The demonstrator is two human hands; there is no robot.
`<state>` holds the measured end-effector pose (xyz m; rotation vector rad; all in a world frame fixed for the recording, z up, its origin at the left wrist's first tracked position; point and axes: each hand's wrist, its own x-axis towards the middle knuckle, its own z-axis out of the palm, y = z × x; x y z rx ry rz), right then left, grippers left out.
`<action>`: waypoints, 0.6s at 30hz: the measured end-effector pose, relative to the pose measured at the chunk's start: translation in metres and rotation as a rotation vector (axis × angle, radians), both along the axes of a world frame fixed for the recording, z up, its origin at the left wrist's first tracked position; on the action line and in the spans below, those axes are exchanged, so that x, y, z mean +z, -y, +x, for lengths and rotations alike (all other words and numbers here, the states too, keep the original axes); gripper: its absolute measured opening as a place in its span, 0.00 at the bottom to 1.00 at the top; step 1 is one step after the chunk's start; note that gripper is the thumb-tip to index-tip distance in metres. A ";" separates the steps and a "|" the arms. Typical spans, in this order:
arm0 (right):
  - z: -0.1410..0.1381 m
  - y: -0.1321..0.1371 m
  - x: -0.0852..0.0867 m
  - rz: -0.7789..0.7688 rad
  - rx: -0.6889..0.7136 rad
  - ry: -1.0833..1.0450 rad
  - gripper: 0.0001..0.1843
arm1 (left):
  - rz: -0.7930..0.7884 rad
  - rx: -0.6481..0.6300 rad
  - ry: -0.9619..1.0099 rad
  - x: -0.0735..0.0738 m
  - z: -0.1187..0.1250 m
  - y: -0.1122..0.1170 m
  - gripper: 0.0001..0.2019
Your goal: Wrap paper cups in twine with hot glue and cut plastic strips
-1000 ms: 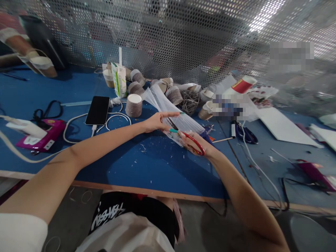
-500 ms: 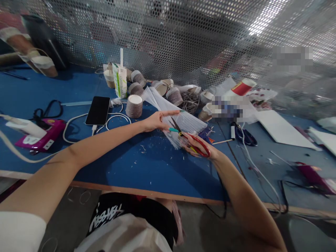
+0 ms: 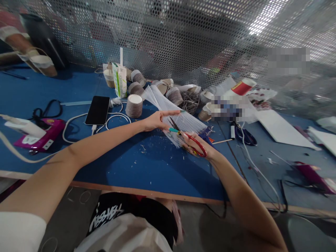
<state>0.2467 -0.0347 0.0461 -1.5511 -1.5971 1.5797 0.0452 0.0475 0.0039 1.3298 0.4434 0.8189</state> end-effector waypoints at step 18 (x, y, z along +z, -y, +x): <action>0.001 -0.013 -0.021 0.042 -0.058 0.033 0.16 | 0.026 -0.028 -0.045 0.002 0.001 0.003 0.39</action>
